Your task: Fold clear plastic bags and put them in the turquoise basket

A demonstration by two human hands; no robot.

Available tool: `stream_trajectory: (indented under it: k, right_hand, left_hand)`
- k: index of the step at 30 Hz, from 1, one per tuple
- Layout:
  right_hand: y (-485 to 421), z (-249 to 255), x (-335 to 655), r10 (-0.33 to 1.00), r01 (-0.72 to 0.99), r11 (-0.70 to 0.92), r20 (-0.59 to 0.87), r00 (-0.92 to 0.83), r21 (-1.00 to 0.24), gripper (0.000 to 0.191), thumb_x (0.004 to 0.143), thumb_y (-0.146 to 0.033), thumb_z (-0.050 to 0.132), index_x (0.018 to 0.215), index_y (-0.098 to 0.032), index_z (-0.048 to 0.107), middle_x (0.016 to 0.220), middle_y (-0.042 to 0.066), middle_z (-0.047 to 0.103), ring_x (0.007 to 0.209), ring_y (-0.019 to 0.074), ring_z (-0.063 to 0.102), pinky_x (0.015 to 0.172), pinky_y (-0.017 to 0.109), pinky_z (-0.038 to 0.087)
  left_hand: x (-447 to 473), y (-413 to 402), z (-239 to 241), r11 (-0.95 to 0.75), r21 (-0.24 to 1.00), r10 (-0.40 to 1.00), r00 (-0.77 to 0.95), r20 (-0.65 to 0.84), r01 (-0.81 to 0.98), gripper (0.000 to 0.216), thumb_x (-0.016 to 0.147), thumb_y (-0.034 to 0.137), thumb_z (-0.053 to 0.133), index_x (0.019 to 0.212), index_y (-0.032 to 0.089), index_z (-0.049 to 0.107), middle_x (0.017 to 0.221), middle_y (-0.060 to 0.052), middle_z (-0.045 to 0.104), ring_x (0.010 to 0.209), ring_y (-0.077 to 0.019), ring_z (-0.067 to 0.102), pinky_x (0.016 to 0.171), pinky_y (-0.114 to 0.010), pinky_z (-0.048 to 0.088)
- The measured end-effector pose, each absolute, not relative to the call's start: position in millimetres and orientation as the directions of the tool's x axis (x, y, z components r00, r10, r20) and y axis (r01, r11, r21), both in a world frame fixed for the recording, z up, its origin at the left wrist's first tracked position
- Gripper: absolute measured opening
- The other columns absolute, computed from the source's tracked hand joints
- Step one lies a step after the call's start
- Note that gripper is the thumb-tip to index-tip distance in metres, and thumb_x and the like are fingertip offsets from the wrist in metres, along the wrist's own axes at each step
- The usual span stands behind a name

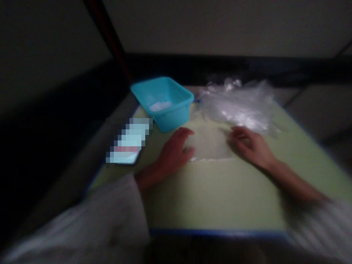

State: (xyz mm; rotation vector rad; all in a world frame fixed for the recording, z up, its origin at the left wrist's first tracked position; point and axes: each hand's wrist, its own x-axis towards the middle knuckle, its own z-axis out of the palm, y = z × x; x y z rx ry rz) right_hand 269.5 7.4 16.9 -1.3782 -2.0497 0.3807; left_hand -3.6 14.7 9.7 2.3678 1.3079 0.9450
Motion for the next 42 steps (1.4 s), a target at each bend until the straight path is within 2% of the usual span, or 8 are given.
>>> stream_trajectory:
  k: [4, 8, 12, 16, 19, 30, 35, 42]
  right_hand:
    - [1.2, 28.3, 265.3, 0.899, 0.687, 0.428, 0.353, -0.259, -0.587, 0.025, 0.088, -0.031, 0.049, 0.107, -0.017, 0.059, 0.088, 0.009, 0.069, 0.075, 0.0223, 0.066, 0.065, 0.037, 0.055]
    - [-9.8, 37.9, 256.5, 0.773, 0.643, 0.633, 0.310, -0.553, -0.432, 0.034, 0.094, -0.035, 0.042, 0.120, -0.019, 0.057, 0.115, 0.012, 0.065, 0.104, 0.0272, 0.062, 0.087, 0.046, 0.052]
    - [-18.8, 28.2, 251.6, 0.630, 0.571, 0.768, 0.183, -0.754, -0.290, 0.063, 0.095, -0.046, 0.040, 0.146, -0.012, 0.028, 0.147, 0.018, 0.036, 0.134, 0.0294, 0.037, 0.108, 0.051, 0.035]
    - [-21.7, 12.7, 255.2, 0.587, 0.558, 0.805, 0.135, -0.798, -0.201, 0.081, 0.092, -0.055, 0.041, 0.151, -0.014, 0.001, 0.154, 0.019, 0.018, 0.140, 0.0294, 0.024, 0.111, 0.051, 0.028]
    - [-22.0, 9.1, 258.2, 0.572, 0.550, 0.817, 0.125, -0.811, -0.172, 0.084, 0.092, -0.055, 0.040, 0.150, -0.018, -0.009, 0.155, 0.017, 0.013, 0.140, 0.0290, 0.020, 0.112, 0.051, 0.026]
    - [-20.9, 8.6, 259.3, 0.559, 0.540, 0.826, 0.122, -0.820, -0.161, 0.083, 0.092, -0.055, 0.040, 0.149, -0.021, -0.009, 0.155, 0.014, 0.011, 0.141, 0.0291, 0.018, 0.113, 0.052, 0.023]
    - [-21.5, 9.2, 259.3, 0.586, 0.565, 0.805, 0.100, -0.804, -0.179, 0.079, 0.091, -0.056, 0.041, 0.151, -0.026, -0.001, 0.156, 0.011, 0.008, 0.141, 0.0307, 0.019, 0.113, 0.053, 0.022]
    - [-18.4, 14.2, 256.6, 0.600, 0.571, 0.798, 0.165, -0.783, -0.192, 0.080, 0.091, -0.058, 0.037, 0.151, -0.019, 0.001, 0.155, 0.015, 0.013, 0.140, 0.0312, 0.021, 0.112, 0.052, 0.024]
  left_hand:
    - [-6.4, 11.0, 11.3, -0.804, 0.350, 0.589, 0.726, 0.356, 0.481, 0.045, 0.086, 0.023, 0.051, 0.130, 0.014, 0.043, 0.146, -0.015, 0.038, 0.138, -0.0245, 0.031, 0.111, -0.043, 0.030]
    - [-9.4, 7.3, 9.8, -0.866, 0.315, 0.464, 0.860, 0.214, 0.389, 0.058, 0.091, 0.036, 0.046, 0.142, 0.012, 0.031, 0.151, -0.015, 0.028, 0.142, -0.0239, 0.020, 0.116, -0.043, 0.020]
    - [-12.0, 5.9, 6.9, -0.855, 0.350, 0.460, 0.872, 0.169, 0.383, 0.070, 0.091, 0.048, 0.045, 0.146, 0.012, 0.021, 0.153, -0.016, 0.022, 0.143, -0.0244, 0.016, 0.117, -0.041, 0.017]
    - [-13.2, 5.6, 8.0, -0.848, 0.351, 0.462, 0.879, 0.117, 0.398, 0.076, 0.090, 0.052, 0.044, 0.147, 0.009, 0.018, 0.154, -0.018, 0.018, 0.144, -0.0246, 0.013, 0.117, -0.041, 0.015]
    - [-13.0, 5.6, 9.8, -0.850, 0.350, 0.454, 0.884, 0.109, 0.393, 0.077, 0.089, 0.053, 0.047, 0.147, 0.010, 0.020, 0.154, -0.017, 0.017, 0.144, -0.0252, 0.013, 0.117, -0.041, 0.014]
    - [-16.7, 7.7, 11.3, -0.874, 0.332, 0.405, 0.910, 0.093, 0.355, 0.069, 0.087, 0.053, 0.051, 0.146, 0.026, 0.028, 0.157, -0.009, 0.007, 0.144, -0.0297, 0.008, 0.116, -0.048, 0.012]
    - [-16.6, 7.8, 11.1, -0.874, 0.351, 0.388, 0.918, 0.085, 0.337, 0.068, 0.084, 0.054, 0.056, 0.143, 0.030, 0.033, 0.157, -0.007, 0.004, 0.144, -0.0321, 0.006, 0.115, -0.051, 0.012]
    - [-31.2, 19.6, 14.9, -0.829, 0.407, 0.468, 0.875, 0.126, 0.384, 0.083, 0.082, 0.050, 0.060, 0.148, 0.022, 0.019, 0.156, -0.012, 0.014, 0.144, -0.0283, 0.013, 0.116, -0.046, 0.015]
